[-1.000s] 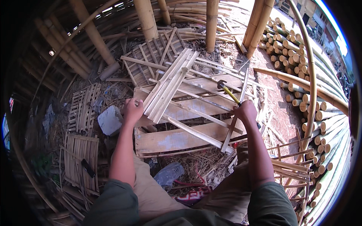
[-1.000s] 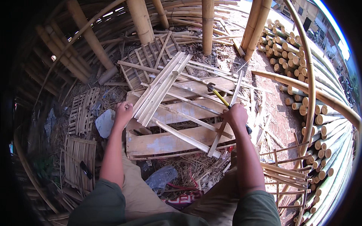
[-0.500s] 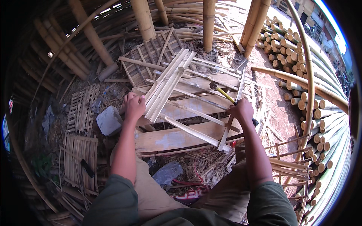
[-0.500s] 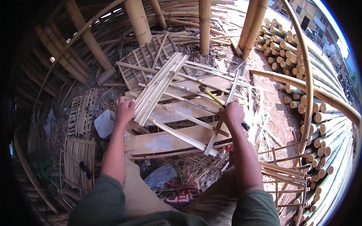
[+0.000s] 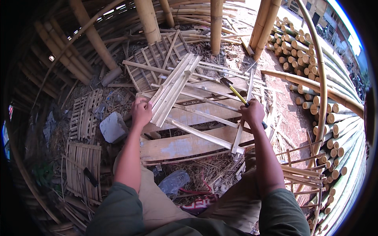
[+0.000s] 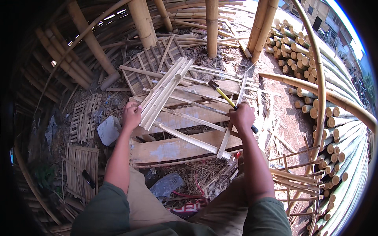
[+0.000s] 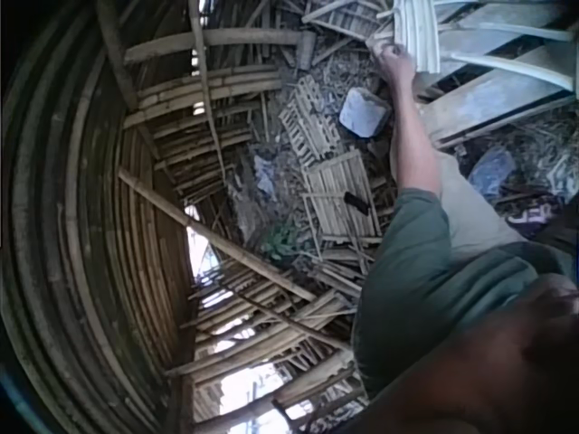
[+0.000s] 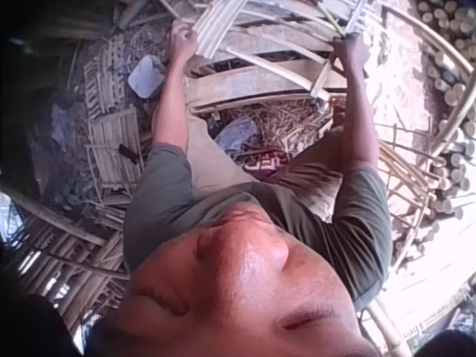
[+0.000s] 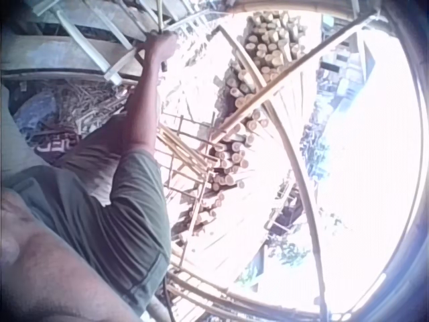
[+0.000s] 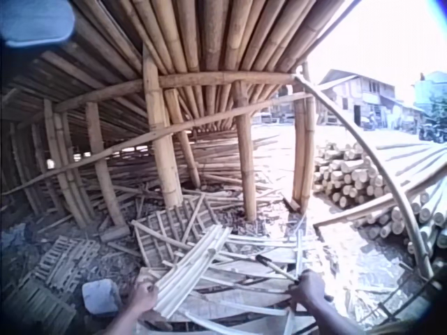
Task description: The person arranges wooden slats onto a wooden frame, takes nails out of a plastic bag, and hammers the nails into the slats using a hammer.
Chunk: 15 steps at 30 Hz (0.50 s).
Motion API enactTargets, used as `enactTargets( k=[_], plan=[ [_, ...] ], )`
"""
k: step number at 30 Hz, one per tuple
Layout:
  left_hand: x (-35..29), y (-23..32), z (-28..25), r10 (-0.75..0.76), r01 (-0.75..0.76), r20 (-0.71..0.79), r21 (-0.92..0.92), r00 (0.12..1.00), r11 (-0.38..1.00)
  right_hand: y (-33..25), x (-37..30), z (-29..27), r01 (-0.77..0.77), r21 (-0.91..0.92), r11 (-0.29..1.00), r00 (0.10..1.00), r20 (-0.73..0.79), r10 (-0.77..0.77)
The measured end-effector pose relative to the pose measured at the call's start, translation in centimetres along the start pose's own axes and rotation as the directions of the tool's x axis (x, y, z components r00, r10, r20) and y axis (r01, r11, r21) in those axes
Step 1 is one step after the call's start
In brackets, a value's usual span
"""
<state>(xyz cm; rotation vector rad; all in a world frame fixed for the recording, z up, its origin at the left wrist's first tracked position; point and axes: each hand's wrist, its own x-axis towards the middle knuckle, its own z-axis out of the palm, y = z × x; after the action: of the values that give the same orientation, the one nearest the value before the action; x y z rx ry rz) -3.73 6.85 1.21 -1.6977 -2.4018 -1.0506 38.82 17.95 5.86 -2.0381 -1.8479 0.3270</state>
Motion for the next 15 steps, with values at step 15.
enactTargets(
  k=[15],
  plan=[
    [-7.4, 5.1, -6.5, -0.121, 0.121, 0.354, 0.022, 0.928, 0.992, 4.0, 2.5, -0.2, 0.219, 0.077, 0.973, 0.976, -0.038, -0.216]
  ],
)
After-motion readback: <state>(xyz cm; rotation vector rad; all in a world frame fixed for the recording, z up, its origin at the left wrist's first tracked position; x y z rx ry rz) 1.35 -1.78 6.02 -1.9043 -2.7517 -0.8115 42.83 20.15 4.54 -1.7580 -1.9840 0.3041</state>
